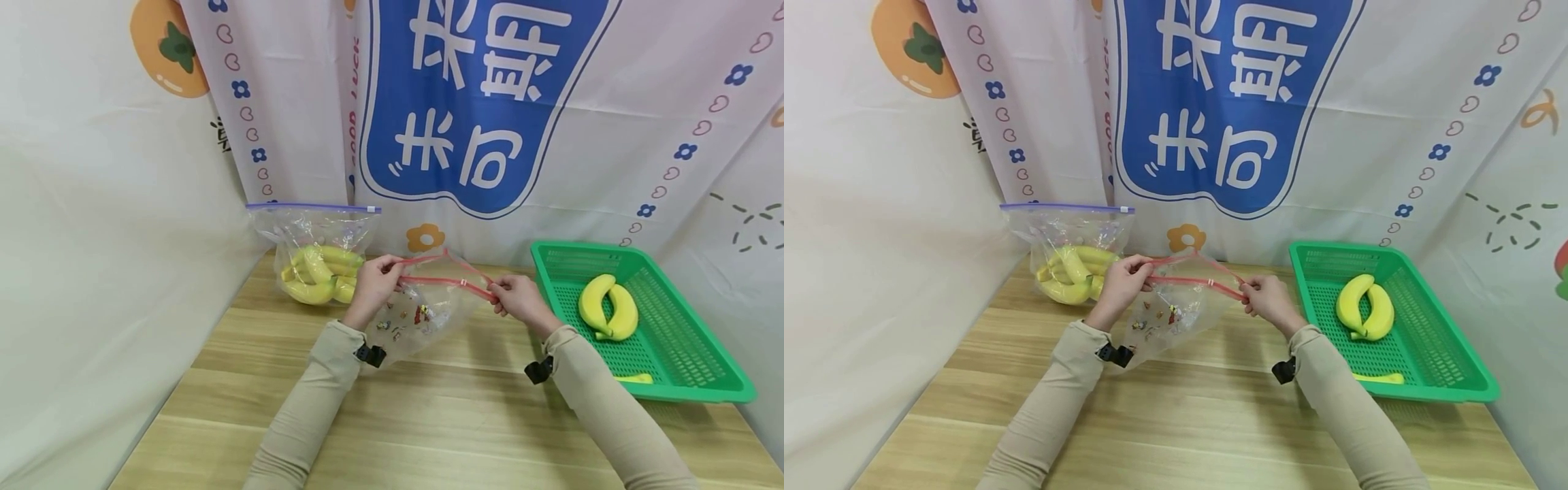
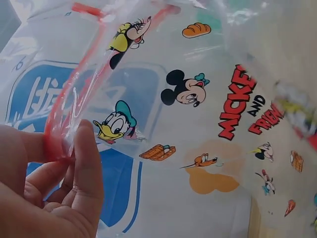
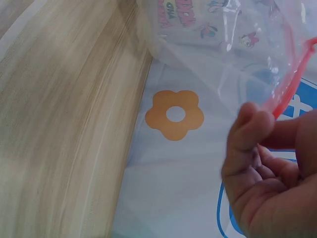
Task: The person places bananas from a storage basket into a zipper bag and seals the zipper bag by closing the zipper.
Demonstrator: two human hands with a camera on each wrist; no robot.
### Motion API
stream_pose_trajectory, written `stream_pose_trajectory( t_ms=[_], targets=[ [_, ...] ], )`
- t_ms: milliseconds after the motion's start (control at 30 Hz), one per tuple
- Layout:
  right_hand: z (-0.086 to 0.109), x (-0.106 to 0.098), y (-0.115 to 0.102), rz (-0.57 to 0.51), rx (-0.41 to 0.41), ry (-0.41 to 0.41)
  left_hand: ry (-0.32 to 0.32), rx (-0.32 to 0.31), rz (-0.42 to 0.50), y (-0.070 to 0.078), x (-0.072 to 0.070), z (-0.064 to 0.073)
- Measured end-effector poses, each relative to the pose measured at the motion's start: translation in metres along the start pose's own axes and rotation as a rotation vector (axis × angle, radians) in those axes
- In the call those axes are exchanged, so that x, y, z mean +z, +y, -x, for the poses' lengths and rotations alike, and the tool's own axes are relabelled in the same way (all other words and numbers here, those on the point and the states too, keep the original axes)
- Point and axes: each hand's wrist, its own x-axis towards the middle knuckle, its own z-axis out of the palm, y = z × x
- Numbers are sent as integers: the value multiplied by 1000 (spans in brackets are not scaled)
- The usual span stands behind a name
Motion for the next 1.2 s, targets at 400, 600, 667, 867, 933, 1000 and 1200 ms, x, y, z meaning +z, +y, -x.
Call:
stream_pose_trajectory(
  t_ms=[400, 600, 667, 867, 933, 1000, 1200],
  targets=[
    [7, 8, -18, -70, -83, -204, -118, -15, -25, 1, 14, 2],
    [11, 7, -22, -60, -101, -220, -127, -21, -2, 1, 16, 2],
    [12, 5, -23, -55, -113, -235, -126, -24, 0, 1, 16, 3],
    [14, -20, -24, -60, -111, -280, -148, -18, 7, -1, 19, 2],
    [15, -36, -24, -64, -88, -292, -152, -11, 7, 0, 19, 2],
    [15, -55, -23, -58, -70, -316, -151, -10, 6, 0, 20, 2],
    [15, -109, -9, 36, 9, -441, -153, -11, 5, 1, 20, 2]
  ],
)
